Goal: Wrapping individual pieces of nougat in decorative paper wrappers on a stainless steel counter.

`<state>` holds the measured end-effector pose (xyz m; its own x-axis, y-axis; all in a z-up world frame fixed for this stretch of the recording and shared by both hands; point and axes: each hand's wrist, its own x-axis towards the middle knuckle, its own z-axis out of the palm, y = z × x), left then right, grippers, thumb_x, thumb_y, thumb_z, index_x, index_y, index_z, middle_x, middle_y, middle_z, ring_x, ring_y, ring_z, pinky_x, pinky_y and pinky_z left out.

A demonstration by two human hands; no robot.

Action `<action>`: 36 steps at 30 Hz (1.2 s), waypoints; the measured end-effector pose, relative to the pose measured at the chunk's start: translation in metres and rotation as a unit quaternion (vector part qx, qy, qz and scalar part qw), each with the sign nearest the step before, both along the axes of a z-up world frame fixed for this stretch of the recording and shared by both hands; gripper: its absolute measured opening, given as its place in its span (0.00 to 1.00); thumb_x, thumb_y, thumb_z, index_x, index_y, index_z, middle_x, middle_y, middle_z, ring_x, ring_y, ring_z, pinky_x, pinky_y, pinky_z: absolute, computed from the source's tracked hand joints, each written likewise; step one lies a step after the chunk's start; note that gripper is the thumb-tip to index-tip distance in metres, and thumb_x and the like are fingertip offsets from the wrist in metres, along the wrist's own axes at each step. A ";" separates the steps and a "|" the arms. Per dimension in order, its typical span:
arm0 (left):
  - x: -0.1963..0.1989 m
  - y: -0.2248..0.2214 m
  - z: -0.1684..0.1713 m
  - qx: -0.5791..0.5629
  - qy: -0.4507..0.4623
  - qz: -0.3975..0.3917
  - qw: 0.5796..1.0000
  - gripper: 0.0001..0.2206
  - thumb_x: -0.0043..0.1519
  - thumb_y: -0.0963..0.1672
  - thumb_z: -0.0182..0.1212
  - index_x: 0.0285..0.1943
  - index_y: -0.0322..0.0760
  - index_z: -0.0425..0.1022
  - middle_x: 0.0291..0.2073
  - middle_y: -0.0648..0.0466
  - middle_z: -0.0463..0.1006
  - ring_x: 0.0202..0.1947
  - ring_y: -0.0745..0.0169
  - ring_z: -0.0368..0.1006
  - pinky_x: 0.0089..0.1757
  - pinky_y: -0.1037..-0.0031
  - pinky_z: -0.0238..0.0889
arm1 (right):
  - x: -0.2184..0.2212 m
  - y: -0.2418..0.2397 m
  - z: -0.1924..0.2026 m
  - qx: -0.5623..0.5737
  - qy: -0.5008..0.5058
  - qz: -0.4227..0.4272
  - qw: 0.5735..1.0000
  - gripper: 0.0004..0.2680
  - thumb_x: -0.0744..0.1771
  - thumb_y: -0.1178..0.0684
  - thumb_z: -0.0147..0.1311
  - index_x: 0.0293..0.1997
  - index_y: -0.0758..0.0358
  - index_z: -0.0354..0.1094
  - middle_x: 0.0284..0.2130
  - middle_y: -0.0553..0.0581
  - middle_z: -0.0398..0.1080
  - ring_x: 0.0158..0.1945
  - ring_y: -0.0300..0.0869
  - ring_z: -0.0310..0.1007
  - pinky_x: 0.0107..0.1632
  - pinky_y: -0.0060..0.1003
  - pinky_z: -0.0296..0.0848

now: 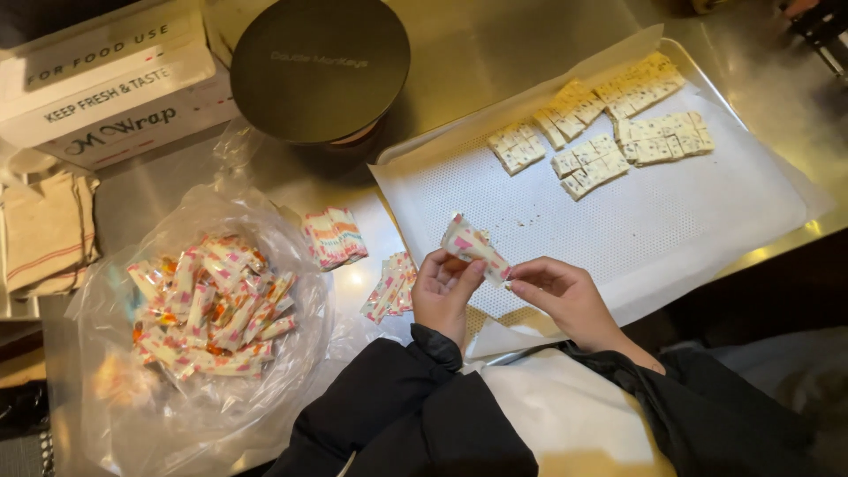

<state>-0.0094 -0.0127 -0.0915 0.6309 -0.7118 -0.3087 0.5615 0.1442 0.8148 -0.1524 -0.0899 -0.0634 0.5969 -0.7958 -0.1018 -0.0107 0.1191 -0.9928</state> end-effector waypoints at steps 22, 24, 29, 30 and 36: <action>-0.002 0.001 0.005 0.009 -0.085 -0.018 0.996 0.20 0.48 0.44 0.77 0.49 0.41 0.75 0.32 0.55 0.79 0.35 0.72 0.72 0.45 0.78 0.67 | -0.004 0.003 -0.019 0.027 -0.052 0.002 0.998 0.07 0.62 0.65 0.60 0.41 0.71 0.70 0.32 0.59 0.74 0.38 0.40 0.73 0.47 0.38 0.73; 0.001 0.001 0.000 -0.005 -0.135 -0.014 0.991 0.22 0.48 0.44 0.76 0.50 0.38 0.74 0.36 0.51 0.79 0.40 0.67 0.71 0.49 0.72 0.65 | -0.004 0.002 -0.019 0.023 -0.058 0.000 0.998 0.08 0.62 0.65 0.60 0.43 0.72 0.71 0.33 0.61 0.75 0.40 0.41 0.74 0.48 0.40 0.73; -0.001 0.009 0.019 -0.006 -0.193 -0.045 0.980 0.37 0.46 0.41 0.77 0.66 0.41 0.62 0.43 0.40 0.78 0.53 0.51 0.69 0.59 0.61 0.53 | -0.001 0.004 -0.010 0.045 -0.077 -0.019 0.996 0.10 0.62 0.66 0.58 0.46 0.72 0.69 0.35 0.60 0.74 0.41 0.41 0.73 0.50 0.42 0.74; -0.002 0.010 0.021 -0.007 -0.205 -0.042 0.978 0.38 0.48 0.41 0.76 0.68 0.40 0.59 0.39 0.42 0.79 0.49 0.56 0.70 0.58 0.63 0.54 | -0.001 0.004 -0.009 0.045 -0.073 -0.030 0.996 0.11 0.62 0.65 0.58 0.49 0.72 0.67 0.36 0.59 0.73 0.41 0.41 0.74 0.50 0.40 0.74; -0.001 0.012 0.025 -0.008 -0.242 -0.039 0.969 0.35 0.49 0.41 0.74 0.67 0.40 0.61 0.38 0.43 0.80 0.45 0.61 0.70 0.56 0.64 0.56 | -0.008 0.002 -0.018 0.045 -0.049 0.002 0.998 0.07 0.62 0.65 0.59 0.41 0.70 0.68 0.35 0.60 0.73 0.41 0.41 0.74 0.48 0.41 0.74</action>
